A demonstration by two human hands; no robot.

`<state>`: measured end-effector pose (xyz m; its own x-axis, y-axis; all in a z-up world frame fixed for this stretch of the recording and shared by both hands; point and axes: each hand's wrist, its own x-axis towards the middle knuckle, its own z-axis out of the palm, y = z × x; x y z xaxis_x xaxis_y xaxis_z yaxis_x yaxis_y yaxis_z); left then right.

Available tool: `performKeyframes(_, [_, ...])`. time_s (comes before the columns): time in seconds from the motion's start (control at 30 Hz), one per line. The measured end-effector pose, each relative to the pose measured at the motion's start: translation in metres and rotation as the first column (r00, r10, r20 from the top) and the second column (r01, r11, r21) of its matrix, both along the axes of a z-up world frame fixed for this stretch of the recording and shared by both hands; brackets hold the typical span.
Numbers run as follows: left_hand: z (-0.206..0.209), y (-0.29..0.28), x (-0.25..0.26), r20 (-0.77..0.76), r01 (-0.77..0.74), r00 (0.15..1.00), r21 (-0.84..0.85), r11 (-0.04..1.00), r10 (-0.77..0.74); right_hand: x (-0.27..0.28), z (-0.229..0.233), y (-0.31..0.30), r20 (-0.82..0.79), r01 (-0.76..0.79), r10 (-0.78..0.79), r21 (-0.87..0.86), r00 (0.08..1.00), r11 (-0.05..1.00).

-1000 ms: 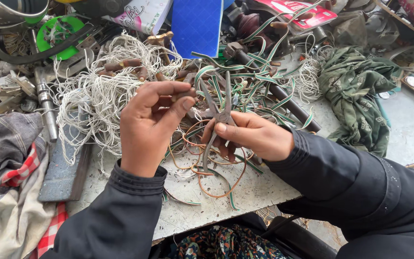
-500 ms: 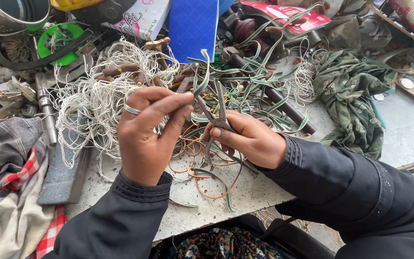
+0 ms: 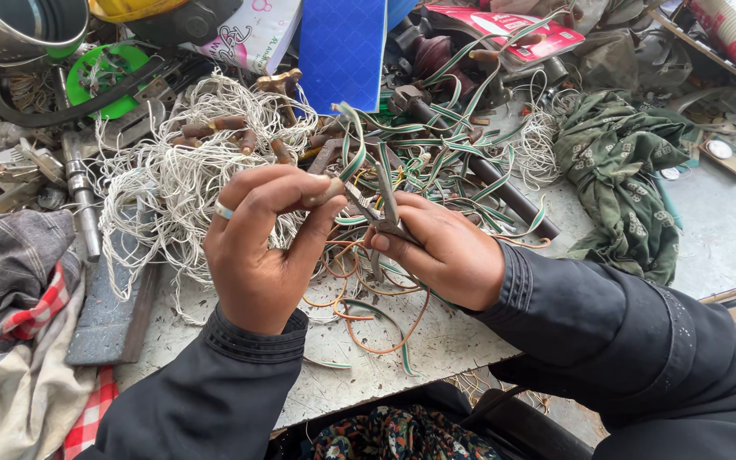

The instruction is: The person uses pliers to strip the insulation from multiple short pieces of electrical wire. They repeatedly pick up a wire, grip it with the pliers, and pull the insulation off to expose the copper conductor, then place the stripped wire on the table.

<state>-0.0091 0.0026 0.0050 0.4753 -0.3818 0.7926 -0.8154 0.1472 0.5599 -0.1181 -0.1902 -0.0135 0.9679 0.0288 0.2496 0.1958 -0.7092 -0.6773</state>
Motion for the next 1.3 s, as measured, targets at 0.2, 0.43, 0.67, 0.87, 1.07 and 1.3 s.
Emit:
performKeyframes(0.2, [0.0,0.002,0.0,0.11,-0.086,0.991,0.039,0.996,0.081,-0.001,0.0,0.0,0.018,0.016,-0.015,-0.023,1.0,1.0])
performKeyframes(0.43, [0.003,0.001,-0.003,0.209,-0.053,0.978,0.127,0.99,0.025,-0.002,0.001,0.002,0.067,0.027,-0.024,-0.044,0.997,0.999])
performKeyframes(0.67, [0.001,-0.002,-0.008,0.168,0.02,0.984,0.189,0.982,-0.053,-0.003,0.002,0.002,0.055,0.03,-0.028,-0.033,0.998,0.999])
performKeyframes(0.87, [-0.001,-0.005,-0.011,0.133,0.04,0.989,0.22,0.975,-0.07,-0.001,-0.01,-0.001,0.133,0.032,-0.023,-0.061,0.991,0.998])
performKeyframes(1.07, [0.0,-0.005,-0.015,0.106,0.004,0.994,0.211,0.978,-0.027,0.0,-0.021,0.001,0.185,0.038,-0.026,-0.061,0.982,0.997])
performKeyframes(1.3, [0.008,0.006,-0.023,0.197,0.119,0.969,0.141,0.983,-0.146,-0.009,0.0,0.008,0.453,0.013,0.056,-0.148,0.89,0.989])
